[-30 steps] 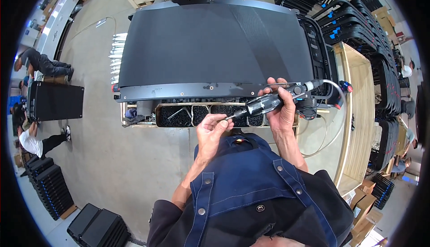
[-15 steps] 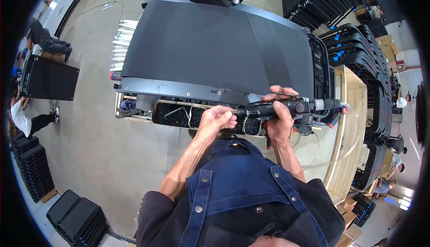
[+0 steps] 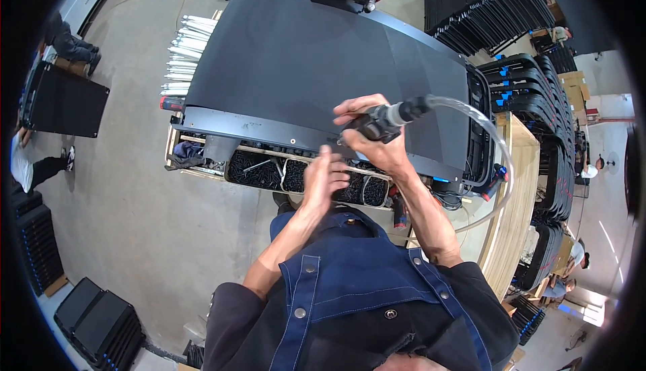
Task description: Assembling components of a treadmill, including attaching panels and wiring using power tools.
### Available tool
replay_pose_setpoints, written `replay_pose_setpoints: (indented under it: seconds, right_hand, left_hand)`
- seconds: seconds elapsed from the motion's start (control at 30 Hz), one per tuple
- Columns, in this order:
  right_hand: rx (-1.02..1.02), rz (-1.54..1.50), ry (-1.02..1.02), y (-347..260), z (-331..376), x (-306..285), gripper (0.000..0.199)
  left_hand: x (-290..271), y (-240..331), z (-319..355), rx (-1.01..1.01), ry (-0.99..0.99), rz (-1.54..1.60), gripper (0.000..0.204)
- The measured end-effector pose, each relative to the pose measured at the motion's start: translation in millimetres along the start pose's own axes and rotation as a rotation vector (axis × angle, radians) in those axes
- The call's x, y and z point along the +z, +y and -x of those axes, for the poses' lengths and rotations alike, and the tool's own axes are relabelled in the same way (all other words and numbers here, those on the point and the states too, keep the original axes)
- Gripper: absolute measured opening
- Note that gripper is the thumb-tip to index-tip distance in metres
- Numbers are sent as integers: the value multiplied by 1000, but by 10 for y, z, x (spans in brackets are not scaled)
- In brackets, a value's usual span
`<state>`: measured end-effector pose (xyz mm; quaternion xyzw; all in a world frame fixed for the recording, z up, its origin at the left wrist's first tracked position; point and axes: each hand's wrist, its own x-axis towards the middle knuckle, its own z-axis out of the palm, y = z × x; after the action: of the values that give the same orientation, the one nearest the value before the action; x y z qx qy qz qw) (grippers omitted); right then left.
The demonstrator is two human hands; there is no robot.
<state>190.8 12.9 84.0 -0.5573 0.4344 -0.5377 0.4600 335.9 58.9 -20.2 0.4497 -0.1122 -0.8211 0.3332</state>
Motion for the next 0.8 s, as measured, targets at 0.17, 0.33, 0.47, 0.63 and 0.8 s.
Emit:
replay_pose_setpoints:
  seconds: [0.17, 0.33, 0.47, 0.63, 0.8]
  right_hand:
    - [82, 102, -165, 19, -180, -9, 42]
    - [75, -62, -169, -63, -75, 80, 41]
    - [-164, 263, -425, -140, 44, 36, 37]
    - [-56, 217, -387, -21, -66, 180, 32]
    - [44, 138, -124, -113, -118, 147, 39]
  left_hand:
    - [-615, 254, -373, 499, 256, -87, 49]
    - [-666, 175, -428, 515, 287, -56, 49]
    - [-730, 112, -450, 517, 322, -62, 52]
    - [-654, 185, -452, 542, 284, -41, 51]
    - [-669, 187, -484, 530, 273, -46, 52]
